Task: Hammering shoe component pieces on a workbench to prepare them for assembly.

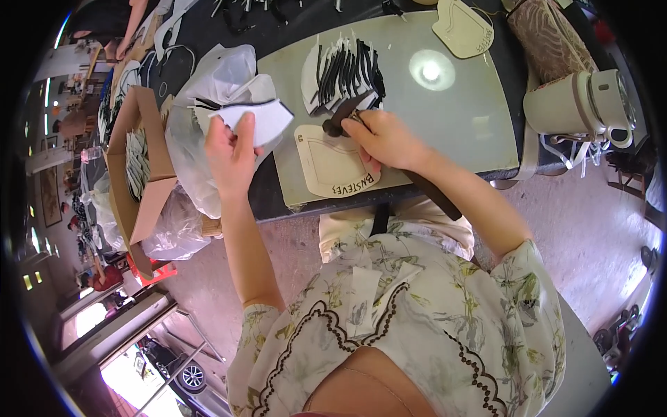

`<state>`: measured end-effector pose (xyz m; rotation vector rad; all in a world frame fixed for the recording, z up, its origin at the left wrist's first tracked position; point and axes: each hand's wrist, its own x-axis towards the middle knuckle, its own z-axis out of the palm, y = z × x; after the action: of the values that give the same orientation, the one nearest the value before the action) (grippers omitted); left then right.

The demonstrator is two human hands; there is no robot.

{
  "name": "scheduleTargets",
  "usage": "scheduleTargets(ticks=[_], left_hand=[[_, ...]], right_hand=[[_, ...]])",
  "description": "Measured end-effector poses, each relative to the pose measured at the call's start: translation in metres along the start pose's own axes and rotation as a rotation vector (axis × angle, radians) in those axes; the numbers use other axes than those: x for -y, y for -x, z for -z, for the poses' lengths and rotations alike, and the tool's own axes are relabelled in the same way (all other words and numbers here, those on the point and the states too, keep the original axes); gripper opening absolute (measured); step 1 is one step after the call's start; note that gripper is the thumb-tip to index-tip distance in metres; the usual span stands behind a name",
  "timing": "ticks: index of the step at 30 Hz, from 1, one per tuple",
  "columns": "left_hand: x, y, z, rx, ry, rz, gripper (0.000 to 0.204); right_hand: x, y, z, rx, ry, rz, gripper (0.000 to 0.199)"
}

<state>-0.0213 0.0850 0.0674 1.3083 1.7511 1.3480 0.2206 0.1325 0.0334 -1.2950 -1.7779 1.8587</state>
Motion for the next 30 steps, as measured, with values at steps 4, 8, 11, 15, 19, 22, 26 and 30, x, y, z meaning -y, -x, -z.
scheduleTargets(ticks=[4,8,11,15,19,22,26,30], left_hand=[[0.011,0.048,-0.017,0.218,0.147,0.318,0.020],[0.007,0.070,-0.043,0.327,0.303,0.425,0.032],[0.019,0.075,-0.048,0.352,0.229,0.433,0.036],[0.021,0.074,-0.047,0.360,0.192,0.421,0.034],[0.022,0.073,-0.045,0.367,0.207,0.437,0.032],[0.021,0.073,-0.042,0.374,0.227,0.446,0.031],[0.021,0.072,-0.045,0.395,0.168,0.431,0.032],[0.023,0.071,-0.046,0.391,0.101,0.388,0.032]], right_hand=[[0.005,-0.004,0.005,-0.080,0.046,-0.036,0.041],[0.016,-0.001,0.007,-0.054,0.056,-0.064,0.041],[0.010,0.000,0.008,-0.078,0.049,-0.072,0.041],[0.011,0.001,0.008,-0.072,0.096,-0.060,0.041],[0.008,-0.001,0.005,-0.070,0.081,-0.037,0.039],[0.008,-0.001,0.003,-0.071,0.090,-0.021,0.038],[0.003,0.000,0.002,-0.097,0.145,0.053,0.037],[0.002,-0.002,0.001,-0.109,0.144,0.068,0.036]])
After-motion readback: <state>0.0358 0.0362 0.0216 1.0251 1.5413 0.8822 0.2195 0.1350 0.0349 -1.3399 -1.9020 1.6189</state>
